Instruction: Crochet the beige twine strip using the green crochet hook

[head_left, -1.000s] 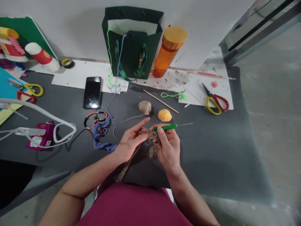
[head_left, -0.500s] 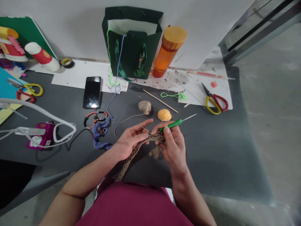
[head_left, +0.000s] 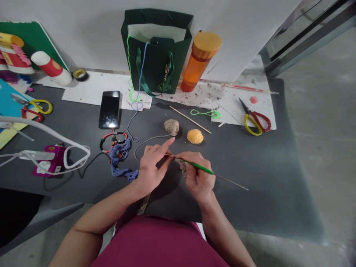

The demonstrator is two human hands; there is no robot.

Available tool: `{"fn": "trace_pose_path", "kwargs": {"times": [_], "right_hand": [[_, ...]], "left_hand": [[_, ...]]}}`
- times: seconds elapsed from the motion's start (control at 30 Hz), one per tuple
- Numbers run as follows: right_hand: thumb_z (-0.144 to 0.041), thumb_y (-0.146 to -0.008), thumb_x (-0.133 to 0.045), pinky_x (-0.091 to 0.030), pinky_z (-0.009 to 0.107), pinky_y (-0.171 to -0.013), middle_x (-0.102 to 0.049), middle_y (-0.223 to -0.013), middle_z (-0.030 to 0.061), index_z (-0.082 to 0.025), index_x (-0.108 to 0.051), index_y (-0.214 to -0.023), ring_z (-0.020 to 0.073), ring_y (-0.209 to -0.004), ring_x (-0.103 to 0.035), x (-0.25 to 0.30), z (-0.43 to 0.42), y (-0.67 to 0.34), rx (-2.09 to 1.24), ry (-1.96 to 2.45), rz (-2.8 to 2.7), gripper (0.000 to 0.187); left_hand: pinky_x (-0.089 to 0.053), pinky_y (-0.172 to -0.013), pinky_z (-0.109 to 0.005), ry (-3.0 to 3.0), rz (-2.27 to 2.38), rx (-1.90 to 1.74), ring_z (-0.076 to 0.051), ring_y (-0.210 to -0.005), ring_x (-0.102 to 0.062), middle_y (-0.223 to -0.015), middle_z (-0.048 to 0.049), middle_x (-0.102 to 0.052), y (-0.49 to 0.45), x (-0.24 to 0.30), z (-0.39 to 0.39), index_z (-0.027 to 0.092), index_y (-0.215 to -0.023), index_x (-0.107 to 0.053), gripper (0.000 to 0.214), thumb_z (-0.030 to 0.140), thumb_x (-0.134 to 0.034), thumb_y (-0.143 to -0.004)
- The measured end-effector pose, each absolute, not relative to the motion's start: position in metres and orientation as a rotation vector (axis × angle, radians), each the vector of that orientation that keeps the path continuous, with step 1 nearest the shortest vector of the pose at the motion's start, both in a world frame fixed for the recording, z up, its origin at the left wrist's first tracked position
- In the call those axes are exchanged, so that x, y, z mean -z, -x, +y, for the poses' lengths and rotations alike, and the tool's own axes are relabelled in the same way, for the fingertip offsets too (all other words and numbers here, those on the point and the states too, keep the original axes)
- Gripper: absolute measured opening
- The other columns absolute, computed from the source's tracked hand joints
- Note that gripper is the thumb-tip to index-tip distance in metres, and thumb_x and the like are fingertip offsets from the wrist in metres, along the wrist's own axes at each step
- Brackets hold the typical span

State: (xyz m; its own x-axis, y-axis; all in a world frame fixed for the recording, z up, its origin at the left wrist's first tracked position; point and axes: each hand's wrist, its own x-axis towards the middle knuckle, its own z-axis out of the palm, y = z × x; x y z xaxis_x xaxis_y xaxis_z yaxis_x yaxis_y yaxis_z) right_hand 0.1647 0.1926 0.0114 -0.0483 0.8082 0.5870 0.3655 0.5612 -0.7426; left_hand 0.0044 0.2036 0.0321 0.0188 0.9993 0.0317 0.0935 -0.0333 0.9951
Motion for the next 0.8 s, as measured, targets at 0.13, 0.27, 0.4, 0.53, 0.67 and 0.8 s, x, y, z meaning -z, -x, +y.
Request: {"fn": "trace_pose_path", "kwargs": {"times": [0.13,0.27,0.4,0.53,0.67,0.8], "right_hand": [[-0.010,-0.096,-0.059,-0.063,0.030,-0.074,-0.080,-0.093,0.0036,-0.026,-0.068,-0.112,0.0174,-0.083,-0.077,-0.012,0.195,-0.163,-0.303,1.036,-1.758,0.024],[-0.006,-0.091,-0.067,-0.062,0.028,-0.074,-0.080,-0.096,0.0041,-0.025,-0.072,-0.107,0.0159,-0.081,-0.076,-0.017,0.194,-0.160,-0.193,1.036,-1.752,0.025],[-0.005,-0.089,-0.070,-0.063,0.030,-0.075,-0.082,-0.096,0.0019,-0.027,-0.074,-0.105,0.0166,-0.082,-0.077,-0.017,0.189,-0.160,-0.314,1.047,-1.627,0.027],[-0.013,-0.093,-0.066,-0.064,0.031,-0.079,-0.082,-0.093,0.0014,-0.027,-0.073,-0.106,0.0177,-0.083,-0.079,-0.009,0.181,-0.161,-0.422,1.179,-1.495,0.020],[-0.025,-0.096,-0.063,-0.063,0.028,-0.068,-0.081,-0.088,0.0023,-0.024,-0.070,-0.100,0.0171,-0.076,-0.079,-0.006,0.179,-0.160,-0.518,1.326,-1.289,0.008],[-0.041,-0.096,-0.063,-0.059,0.027,-0.054,-0.078,-0.075,0.0014,-0.023,-0.067,-0.096,0.0166,-0.061,-0.074,-0.012,0.186,-0.159,-0.824,1.322,-0.981,0.019]], "left_hand": [[-0.043,-0.088,-0.035,-1.222,1.205,-1.197,-0.018,-0.078,-0.061,-0.081,-0.0024,-0.073,-0.005,-0.029,0.203,0.026,-0.124,-0.076,0.044,0.020,-0.079,-0.080],[-0.047,-0.071,-0.024,-0.629,0.961,-1.037,-0.010,-0.069,-0.061,-0.076,0.0041,-0.069,-0.006,-0.027,0.209,0.023,-0.139,-0.064,0.073,0.026,-0.089,-0.071],[-0.050,-0.064,-0.018,-0.280,0.798,-0.807,-0.008,-0.064,-0.066,-0.067,0.0075,-0.067,-0.003,-0.033,0.215,0.018,-0.145,-0.057,0.092,0.021,-0.095,-0.061],[-0.051,-0.061,-0.015,-0.198,0.776,-0.742,-0.007,-0.059,-0.067,-0.070,0.0059,-0.072,0.000,-0.036,0.217,0.018,-0.147,-0.055,0.095,0.017,-0.095,-0.061],[-0.050,-0.061,-0.015,-0.208,0.775,-0.733,-0.005,-0.058,-0.065,-0.084,0.0023,-0.076,0.002,-0.033,0.219,0.021,-0.142,-0.061,0.084,0.015,-0.093,-0.064],[-0.051,-0.068,-0.018,-0.266,0.722,-0.741,-0.005,-0.062,-0.063,-0.085,-0.0002,-0.076,0.002,-0.030,0.219,0.021,-0.130,-0.072,0.063,0.016,-0.089,-0.069]]}}
